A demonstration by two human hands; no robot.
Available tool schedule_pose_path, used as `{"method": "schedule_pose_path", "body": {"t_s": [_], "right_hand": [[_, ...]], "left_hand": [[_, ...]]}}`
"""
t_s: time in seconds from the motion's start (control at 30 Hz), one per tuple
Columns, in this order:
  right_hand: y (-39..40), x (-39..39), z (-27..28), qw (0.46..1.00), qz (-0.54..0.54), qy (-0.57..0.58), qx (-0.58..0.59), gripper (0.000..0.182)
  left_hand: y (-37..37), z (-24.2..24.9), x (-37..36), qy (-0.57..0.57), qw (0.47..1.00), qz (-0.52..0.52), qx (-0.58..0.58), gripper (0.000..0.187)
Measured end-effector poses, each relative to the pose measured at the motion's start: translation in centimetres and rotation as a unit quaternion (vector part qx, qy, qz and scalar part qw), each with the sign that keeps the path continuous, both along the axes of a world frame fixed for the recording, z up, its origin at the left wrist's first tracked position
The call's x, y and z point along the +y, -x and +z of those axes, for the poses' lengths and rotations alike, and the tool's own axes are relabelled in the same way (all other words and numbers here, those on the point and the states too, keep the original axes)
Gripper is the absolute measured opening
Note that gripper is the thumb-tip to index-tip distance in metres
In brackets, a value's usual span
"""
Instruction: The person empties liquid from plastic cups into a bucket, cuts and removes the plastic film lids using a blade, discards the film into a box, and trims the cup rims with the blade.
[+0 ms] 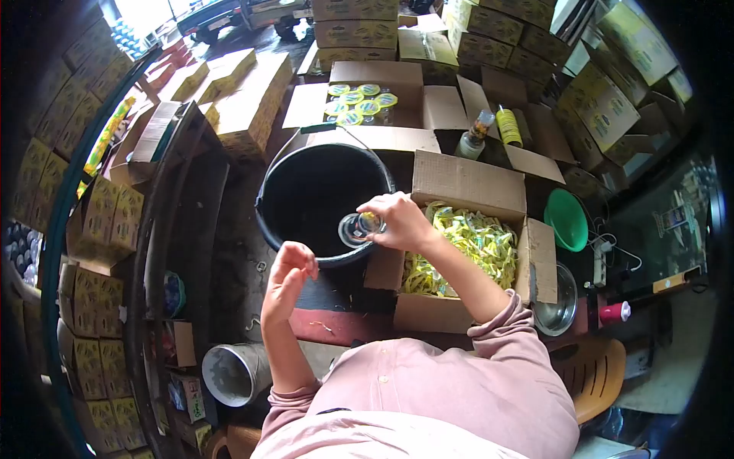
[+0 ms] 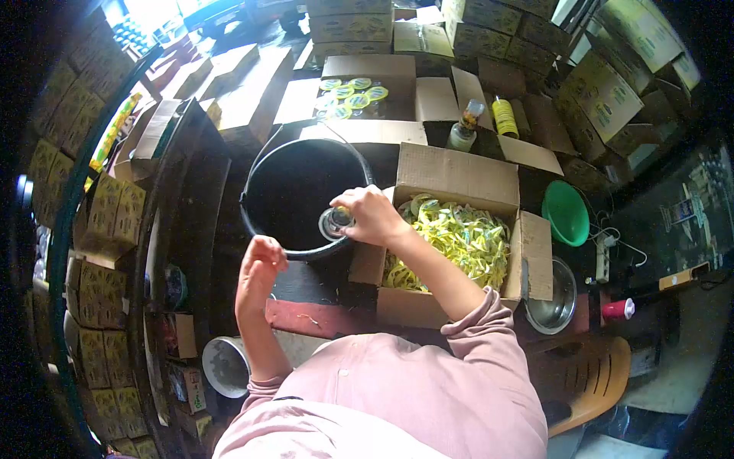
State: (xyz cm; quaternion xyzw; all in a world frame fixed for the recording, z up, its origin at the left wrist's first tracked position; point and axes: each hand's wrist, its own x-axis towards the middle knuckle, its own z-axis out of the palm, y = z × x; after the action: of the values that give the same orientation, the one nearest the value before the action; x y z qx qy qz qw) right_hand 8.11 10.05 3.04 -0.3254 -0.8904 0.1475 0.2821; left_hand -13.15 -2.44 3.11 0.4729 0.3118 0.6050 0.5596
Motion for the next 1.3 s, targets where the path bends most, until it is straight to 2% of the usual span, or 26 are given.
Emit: {"method": "schedule_pose_path", "body": {"t_s": [0.03,0.1,0.17,0.2,0.23,0.3,0.37,0.43,0.47,0.5,0.53,0.57,0.6,0.63,0.7,0.9,0.93,1.03,1.07,1.1,1.13,1.17,1.2,1.23,1.3], "right_hand": [[0.0,-0.3,-0.2,0.999,-0.001,-0.029,0.014,0.038],[-0.1,-0.6,-0.6,0.991,-0.072,-0.033,0.11,0.042],[-0.5,-1.1,-1.3,1.0,-0.002,-0.011,-0.001,0.041],[-0.7,-1.4,-0.9,1.0,0.002,0.007,0.01,0.042],[-0.9,-1.4,-0.8,0.995,-0.034,0.032,0.093,0.042],[-1.8,-0.6,-0.4,0.96,-0.102,0.08,0.249,0.043],[-5.0,1.6,0.0,0.923,-0.164,0.035,0.346,0.037],[-10.1,5.3,-0.3,0.886,-0.215,-0.02,0.411,0.041],[-12.5,6.9,1.0,0.866,-0.304,-0.05,0.394,0.048],[-14.4,8.9,2.1,0.846,-0.334,-0.097,0.405,0.052],[-17.4,11.4,2.6,0.848,-0.388,-0.194,0.305,0.048],[-19.9,13.7,3.1,0.85,-0.413,-0.18,0.273,0.045],[-21.2,15.8,3.6,0.851,-0.418,-0.184,0.26,0.046],[-24.0,18.8,2.6,0.858,-0.422,-0.215,0.197,0.047],[-24.4,21.0,3.0,0.863,-0.436,-0.242,0.083,0.046],[-24.2,26.0,0.0,0.897,-0.425,-0.12,-0.038,0.047],[-24.1,26.6,-1.0,0.902,-0.411,-0.127,-0.052,0.047],[-23.5,26.7,-3.6,0.922,-0.38,-0.04,-0.065,0.043],[-22.9,26.6,-4.4,0.922,-0.382,-0.053,-0.023,0.04],[-22.5,26.2,-4.9,0.917,-0.393,-0.06,0.016,0.038],[-21.9,25.7,-5.1,0.916,-0.395,-0.049,0.049,0.037],[-21.6,25.5,-5.3,0.914,-0.396,-0.037,0.081,0.036],[-23.3,27.3,-8.3,0.92,-0.351,-0.044,0.172,0.036],[-23.1,27.0,-8.4,0.918,-0.361,0.003,0.164,0.037],[-22.1,25.6,-8.2,0.909,-0.379,0.096,0.147,0.039]], "left_hand": [[-0.3,1.4,0.3,-0.015,1.0,-0.01,-0.004,0.05],[-0.8,3.5,0.9,-0.087,0.995,-0.029,-0.048,0.053],[-1.1,5.9,1.7,-0.171,0.977,-0.098,-0.085,0.056],[-1.4,6.9,2.2,-0.226,0.961,-0.121,-0.105,0.057],[-1.8,8.0,2.6,-0.281,0.941,-0.145,-0.123,0.057],[-3.6,10.9,2.6,-0.338,0.915,-0.151,-0.162,0.046],[-5.1,13.1,2.4,-0.388,0.882,-0.165,-0.21,0.047],[-4.9,14.6,3.5,-0.455,0.83,-0.275,-0.17,0.039],[-4.4,14.8,4.1,-0.452,0.802,-0.361,-0.148,0.035],[-4.8,16.5,4.8,-0.459,0.801,-0.365,-0.119,0.009],[-5.0,16.8,4.8,-0.447,0.809,-0.359,-0.127,0.014],[-5.2,16.8,4.9,-0.436,0.817,-0.353,-0.135,0.022],[-5.2,16.9,5.3,-0.44,0.811,-0.358,-0.142,0.021],[-5.3,16.9,5.7,-0.445,0.806,-0.361,-0.149,0.021],[-5.3,16.9,6.5,-0.449,0.803,-0.357,-0.159,0.021],[-5.0,17.1,8.2,-0.427,0.817,-0.346,-0.178,0.022],[-4.8,16.9,9.3,-0.458,0.791,-0.369,-0.17,0.009],[-4.7,15.1,10.4,-0.445,0.809,-0.329,-0.199,0.024],[-3.9,12.9,10.6,-0.448,0.811,-0.32,-0.198,0.037],[-4.3,11.5,10.6,-0.391,0.855,-0.253,-0.229,0.043],[-4.2,10.3,10.0,-0.277,0.916,-0.175,-0.231,0.038],[-3.7,8.0,10.7,-0.252,0.933,-0.148,-0.209,0.048],[-3.1,5.5,11.4,-0.223,0.948,-0.134,-0.183,0.054],[-3.0,3.2,11.4,-0.158,0.97,-0.083,-0.167,0.06],[-3.5,0.0,11.0,-0.041,0.984,-0.016,-0.173,0.059]]}}
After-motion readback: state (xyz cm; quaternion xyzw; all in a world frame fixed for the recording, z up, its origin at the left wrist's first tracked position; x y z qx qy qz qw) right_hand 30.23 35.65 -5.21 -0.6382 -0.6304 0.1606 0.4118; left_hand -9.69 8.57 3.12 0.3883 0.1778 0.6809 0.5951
